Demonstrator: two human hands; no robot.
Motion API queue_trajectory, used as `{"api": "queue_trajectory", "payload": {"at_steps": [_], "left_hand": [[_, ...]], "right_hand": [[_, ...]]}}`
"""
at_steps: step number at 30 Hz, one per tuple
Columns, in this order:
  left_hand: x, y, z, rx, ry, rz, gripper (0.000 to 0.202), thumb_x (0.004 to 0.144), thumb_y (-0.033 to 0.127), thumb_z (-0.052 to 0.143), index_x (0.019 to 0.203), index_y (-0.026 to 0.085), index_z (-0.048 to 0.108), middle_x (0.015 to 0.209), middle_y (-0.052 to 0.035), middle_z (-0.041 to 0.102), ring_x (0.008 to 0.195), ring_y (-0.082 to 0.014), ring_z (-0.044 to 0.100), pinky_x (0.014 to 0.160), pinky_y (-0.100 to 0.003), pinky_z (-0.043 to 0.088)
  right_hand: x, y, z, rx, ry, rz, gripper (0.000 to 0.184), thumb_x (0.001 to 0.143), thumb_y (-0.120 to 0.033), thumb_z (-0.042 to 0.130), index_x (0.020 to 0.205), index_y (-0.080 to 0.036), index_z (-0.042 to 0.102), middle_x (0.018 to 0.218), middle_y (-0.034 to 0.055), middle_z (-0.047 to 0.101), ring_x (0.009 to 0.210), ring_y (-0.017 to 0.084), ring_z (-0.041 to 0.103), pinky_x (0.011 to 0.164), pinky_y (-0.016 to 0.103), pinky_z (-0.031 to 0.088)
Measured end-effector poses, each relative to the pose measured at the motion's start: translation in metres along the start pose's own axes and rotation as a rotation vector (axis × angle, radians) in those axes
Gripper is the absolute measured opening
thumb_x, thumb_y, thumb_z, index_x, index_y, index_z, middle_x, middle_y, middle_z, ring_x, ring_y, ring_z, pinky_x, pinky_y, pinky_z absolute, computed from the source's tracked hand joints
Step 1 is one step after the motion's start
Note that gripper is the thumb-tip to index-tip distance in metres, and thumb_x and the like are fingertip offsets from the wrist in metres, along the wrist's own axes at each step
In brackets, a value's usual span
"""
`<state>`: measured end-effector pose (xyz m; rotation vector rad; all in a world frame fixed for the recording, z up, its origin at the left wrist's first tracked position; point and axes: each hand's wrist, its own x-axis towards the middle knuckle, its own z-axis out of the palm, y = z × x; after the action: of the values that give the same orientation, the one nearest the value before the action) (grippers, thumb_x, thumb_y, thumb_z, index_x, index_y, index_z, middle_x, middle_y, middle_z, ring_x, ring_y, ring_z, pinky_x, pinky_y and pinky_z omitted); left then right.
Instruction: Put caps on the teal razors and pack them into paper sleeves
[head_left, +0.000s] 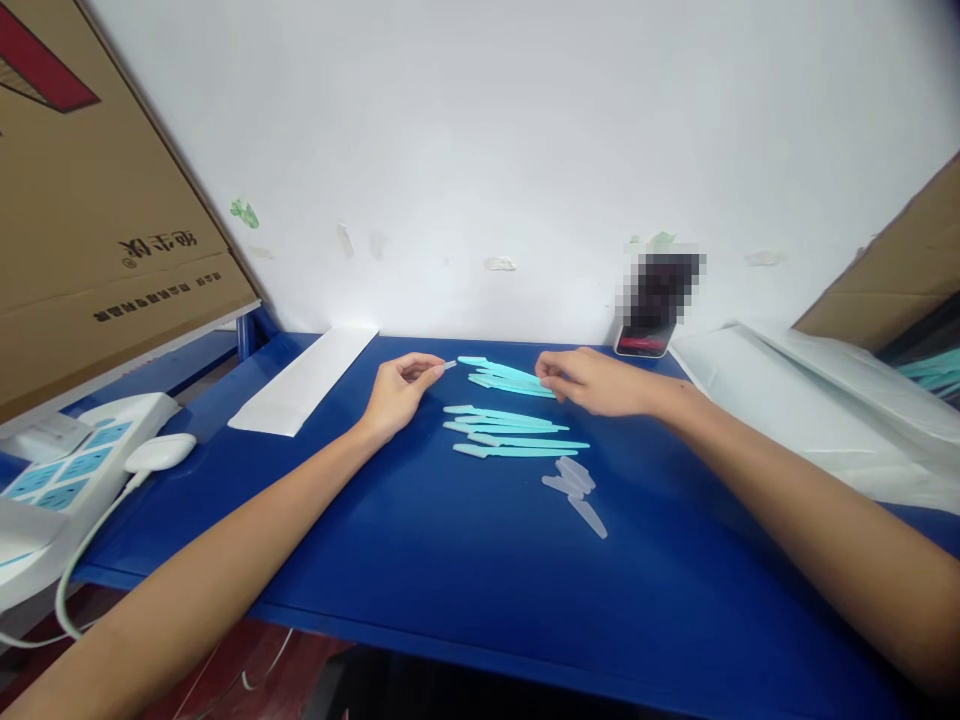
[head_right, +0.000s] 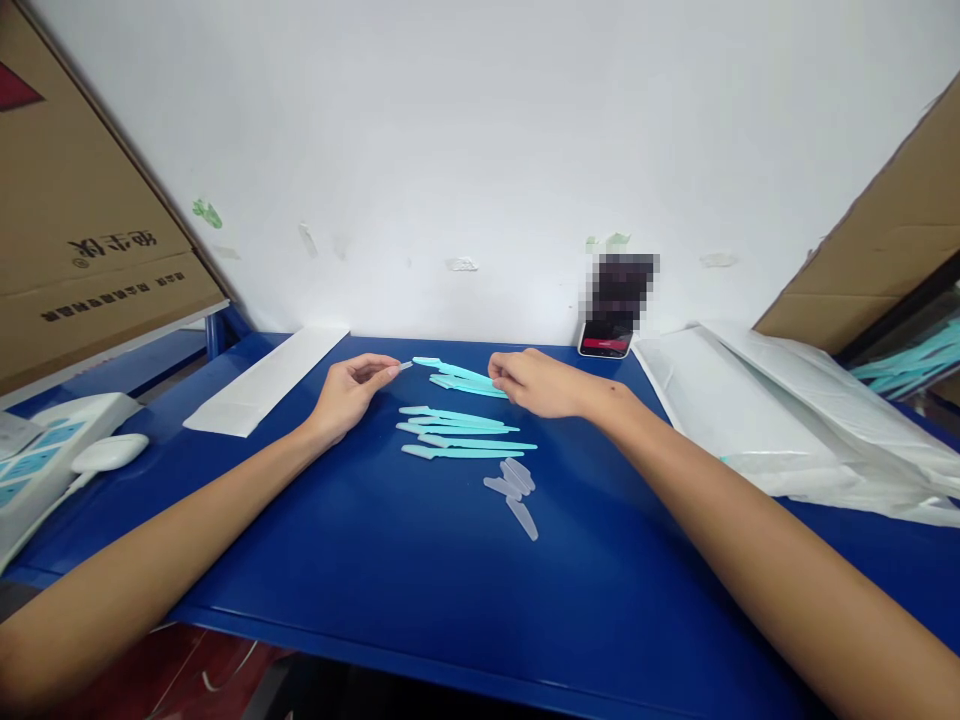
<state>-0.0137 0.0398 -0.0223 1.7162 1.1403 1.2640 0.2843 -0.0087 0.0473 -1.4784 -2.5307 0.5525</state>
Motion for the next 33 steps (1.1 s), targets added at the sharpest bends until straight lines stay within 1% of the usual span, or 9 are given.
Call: {"api": "queue_trajectory", "payload": {"at_steps": [5,11,14,18,22,24,26,30,33], "left_hand": [[0.0,0.001,-0.001,-0.038,0.013,-0.038,0.044,0.07,0.05,0.085,0.099,0.017,0.077,0.097,-0.0091,0.078,0.093,-0.0243,0.071,0.088,-0.038,0.055],[-0.001,0.004,0.0,-0.074,0.013,-0.07,0.044,0.069,0.051,0.087,0.096,0.018,0.078,0.102,-0.0099,0.079,0.098,-0.0259,0.071,0.092,-0.039,0.054],[-0.001,0.003,0.0,-0.058,-0.023,-0.054,0.045,0.069,0.052,0.086,0.097,0.018,0.079,0.101,-0.0104,0.079,0.096,-0.0262,0.071,0.089,-0.038,0.054],[-0.001,0.003,-0.001,0.027,-0.066,-0.024,0.041,0.071,0.051,0.084,0.096,0.018,0.08,0.093,-0.0087,0.079,0.084,-0.0236,0.07,0.078,-0.035,0.054],[-0.004,0.007,0.0,0.16,-0.155,0.048,0.034,0.076,0.049,0.079,0.091,0.019,0.081,0.089,-0.0076,0.078,0.078,-0.0228,0.068,0.074,-0.035,0.052],[-0.006,0.011,0.001,0.21,-0.194,0.094,0.031,0.079,0.048,0.077,0.091,0.02,0.08,0.092,-0.0076,0.078,0.082,-0.0234,0.068,0.076,-0.036,0.051],[-0.008,0.013,0.001,0.279,-0.236,0.141,0.027,0.083,0.047,0.073,0.092,0.022,0.08,0.095,-0.0071,0.078,0.087,-0.0242,0.067,0.081,-0.038,0.051],[-0.009,0.013,0.001,0.414,-0.314,0.263,0.019,0.087,0.042,0.07,0.09,0.024,0.077,0.105,-0.0059,0.075,0.097,-0.0251,0.063,0.085,-0.039,0.05],[-0.016,0.02,0.006,0.479,-0.292,0.414,0.015,0.09,0.036,0.067,0.092,0.023,0.076,0.113,-0.0073,0.07,0.102,-0.0252,0.06,0.091,-0.042,0.049]], "right_hand": [[0.0,0.001,0.0,0.031,-0.025,-0.014,0.013,0.098,-0.03,0.04,0.09,-0.022,0.047,0.079,0.0041,0.066,0.068,0.016,0.053,0.065,0.03,0.038],[0.0,0.002,-0.001,0.048,-0.031,-0.023,0.014,0.098,-0.031,0.04,0.09,-0.022,0.048,0.083,0.0047,0.064,0.071,0.017,0.055,0.064,0.03,0.038],[0.001,0.002,-0.001,0.051,-0.024,-0.026,0.014,0.097,-0.03,0.041,0.09,-0.021,0.049,0.082,0.0045,0.064,0.071,0.017,0.055,0.064,0.03,0.038],[0.003,0.001,0.004,0.042,0.012,-0.056,0.015,0.097,-0.031,0.042,0.092,-0.021,0.051,0.083,0.0043,0.065,0.07,0.016,0.055,0.063,0.03,0.036],[0.004,-0.003,0.011,0.005,-0.009,-0.102,0.016,0.097,-0.029,0.044,0.093,-0.02,0.057,0.08,0.0028,0.067,0.066,0.015,0.054,0.063,0.029,0.036],[0.004,-0.005,0.011,-0.016,-0.053,-0.126,0.019,0.096,-0.031,0.047,0.091,-0.02,0.062,0.082,0.0027,0.069,0.068,0.015,0.056,0.065,0.029,0.037],[0.003,-0.007,0.008,-0.043,-0.043,-0.122,0.024,0.096,-0.035,0.049,0.089,-0.02,0.067,0.087,0.0036,0.072,0.073,0.016,0.059,0.067,0.03,0.039],[0.005,-0.005,0.006,-0.186,0.073,0.008,0.027,0.096,-0.039,0.05,0.099,-0.021,0.071,0.099,0.0065,0.073,0.084,0.02,0.062,0.068,0.031,0.039],[0.009,0.003,0.011,-0.302,0.087,0.08,0.027,0.096,-0.038,0.051,0.11,-0.021,0.067,0.108,0.009,0.071,0.089,0.022,0.063,0.066,0.031,0.037]]}}
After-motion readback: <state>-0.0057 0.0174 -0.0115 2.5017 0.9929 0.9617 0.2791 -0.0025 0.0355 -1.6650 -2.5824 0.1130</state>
